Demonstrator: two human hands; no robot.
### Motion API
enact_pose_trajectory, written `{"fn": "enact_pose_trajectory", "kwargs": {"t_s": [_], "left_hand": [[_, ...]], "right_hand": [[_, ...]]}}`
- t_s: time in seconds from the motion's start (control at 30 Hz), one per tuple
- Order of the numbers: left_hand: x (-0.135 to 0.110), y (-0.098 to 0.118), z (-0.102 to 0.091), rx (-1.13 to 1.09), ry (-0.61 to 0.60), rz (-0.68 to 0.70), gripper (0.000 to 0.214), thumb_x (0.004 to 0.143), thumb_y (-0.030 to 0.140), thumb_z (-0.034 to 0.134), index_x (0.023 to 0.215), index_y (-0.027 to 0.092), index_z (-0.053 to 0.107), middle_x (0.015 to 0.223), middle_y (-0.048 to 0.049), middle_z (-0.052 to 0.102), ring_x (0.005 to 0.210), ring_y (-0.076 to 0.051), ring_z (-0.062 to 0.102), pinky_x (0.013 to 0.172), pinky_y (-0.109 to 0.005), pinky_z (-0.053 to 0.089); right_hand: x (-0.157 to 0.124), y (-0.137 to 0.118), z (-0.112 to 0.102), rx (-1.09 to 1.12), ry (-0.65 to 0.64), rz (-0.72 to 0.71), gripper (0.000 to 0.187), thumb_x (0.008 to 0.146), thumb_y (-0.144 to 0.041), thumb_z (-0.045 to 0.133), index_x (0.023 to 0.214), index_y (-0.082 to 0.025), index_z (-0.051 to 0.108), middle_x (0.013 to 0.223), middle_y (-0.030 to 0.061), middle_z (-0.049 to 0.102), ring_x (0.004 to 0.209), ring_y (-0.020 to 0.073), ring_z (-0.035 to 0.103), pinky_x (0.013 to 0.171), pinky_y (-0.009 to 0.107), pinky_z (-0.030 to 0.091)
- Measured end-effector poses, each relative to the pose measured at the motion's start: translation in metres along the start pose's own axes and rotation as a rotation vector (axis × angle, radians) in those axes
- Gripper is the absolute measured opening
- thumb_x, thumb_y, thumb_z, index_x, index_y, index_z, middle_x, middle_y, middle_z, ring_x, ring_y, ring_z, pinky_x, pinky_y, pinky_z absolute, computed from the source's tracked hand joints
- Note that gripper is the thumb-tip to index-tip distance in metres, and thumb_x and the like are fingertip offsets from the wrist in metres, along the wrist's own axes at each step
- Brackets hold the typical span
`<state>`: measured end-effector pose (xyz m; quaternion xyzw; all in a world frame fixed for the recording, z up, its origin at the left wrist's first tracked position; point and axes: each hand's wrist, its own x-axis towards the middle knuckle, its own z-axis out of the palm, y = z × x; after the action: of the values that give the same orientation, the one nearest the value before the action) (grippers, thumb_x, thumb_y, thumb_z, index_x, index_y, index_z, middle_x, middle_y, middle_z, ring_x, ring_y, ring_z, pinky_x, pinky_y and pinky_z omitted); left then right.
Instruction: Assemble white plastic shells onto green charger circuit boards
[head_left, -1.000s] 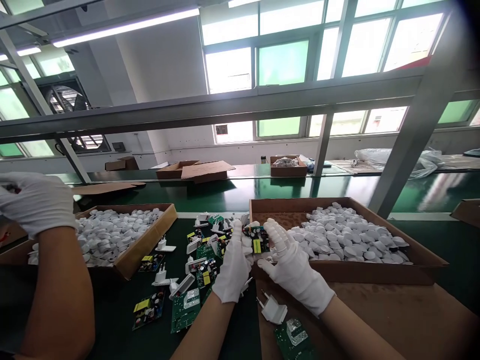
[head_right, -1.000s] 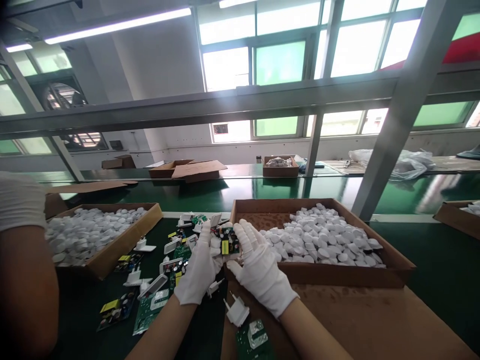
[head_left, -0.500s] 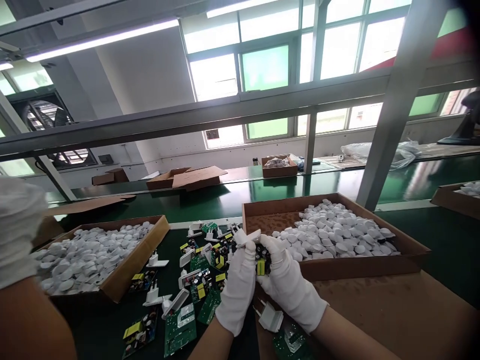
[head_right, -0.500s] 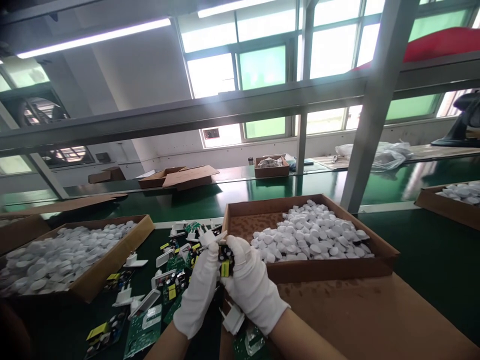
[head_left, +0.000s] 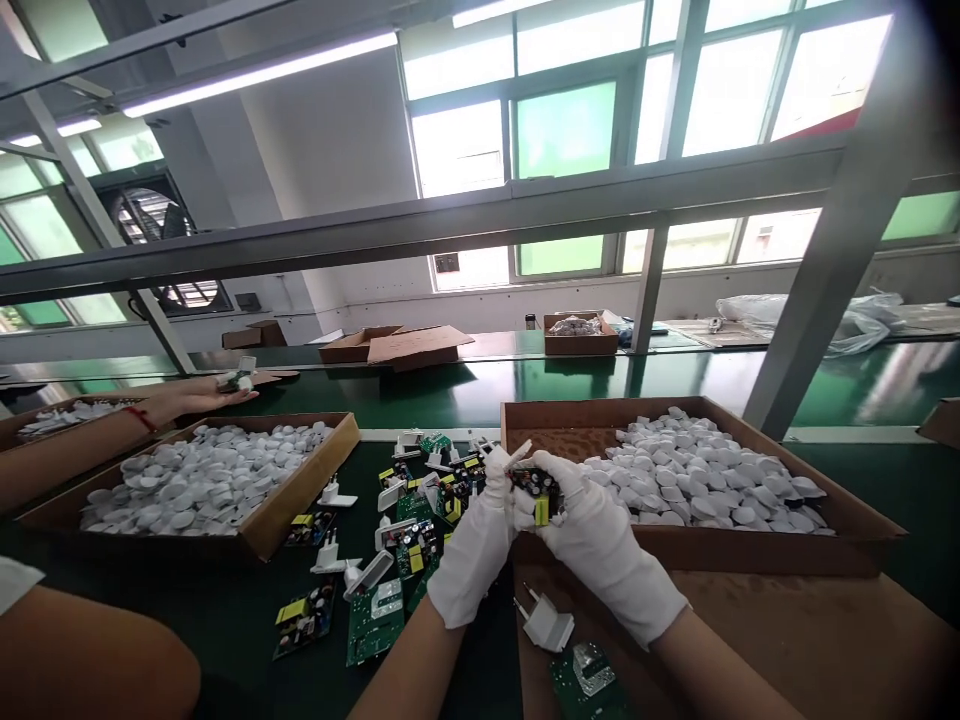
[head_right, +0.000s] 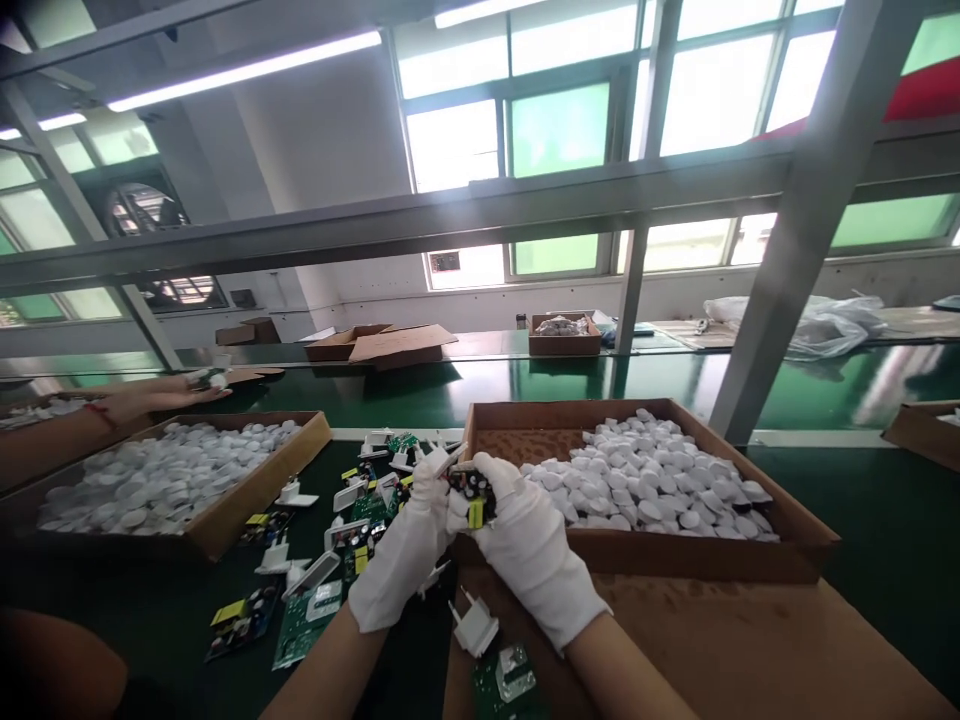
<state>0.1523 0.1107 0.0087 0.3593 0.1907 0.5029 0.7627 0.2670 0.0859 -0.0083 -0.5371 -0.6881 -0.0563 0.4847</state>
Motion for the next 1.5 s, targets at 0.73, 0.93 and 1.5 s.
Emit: {"fn": "enact_pose_trajectory", "kwargs": {"t_s": [0.73, 0.93, 1.5], "left_hand": [[-0.005, -0.009, 0.013, 0.361, -0.183, 0.000, 0.036, 0.052, 0.035, 0.075, 0.080, 0.016, 0.060, 0.069, -0.0013, 0.053, 0.070, -0.015, 0.048, 0.072, -0.027, 0.039], [-0.008, -0.011, 0.012, 0.439, -0.177, -0.050, 0.035, 0.057, 0.043, 0.070, 0.073, 0.015, 0.057, 0.059, 0.0013, 0.050, 0.057, -0.010, 0.045, 0.060, -0.022, 0.040], [-0.009, -0.012, 0.009, 0.496, -0.308, -0.176, 0.058, 0.070, 0.039, 0.062, 0.120, 0.018, 0.041, 0.067, 0.0020, 0.044, 0.060, -0.007, 0.039, 0.061, -0.019, 0.036]], "right_hand": [[-0.009, 0.019, -0.009, -0.072, 0.030, -0.198, 0.055, 0.069, -0.029, 0.049, 0.119, -0.014, 0.031, 0.100, 0.0123, 0.055, 0.090, 0.0227, 0.055, 0.073, 0.037, 0.048], [-0.010, 0.013, -0.015, -0.023, -0.013, -0.157, 0.048, 0.069, -0.028, 0.049, 0.114, -0.017, 0.036, 0.090, 0.0077, 0.058, 0.079, 0.0190, 0.057, 0.070, 0.032, 0.048], [-0.004, 0.010, -0.029, -0.039, -0.233, 0.028, 0.041, 0.056, -0.038, 0.056, 0.091, -0.017, 0.053, 0.073, 0.0038, 0.060, 0.066, 0.0198, 0.056, 0.063, 0.031, 0.043]]}}
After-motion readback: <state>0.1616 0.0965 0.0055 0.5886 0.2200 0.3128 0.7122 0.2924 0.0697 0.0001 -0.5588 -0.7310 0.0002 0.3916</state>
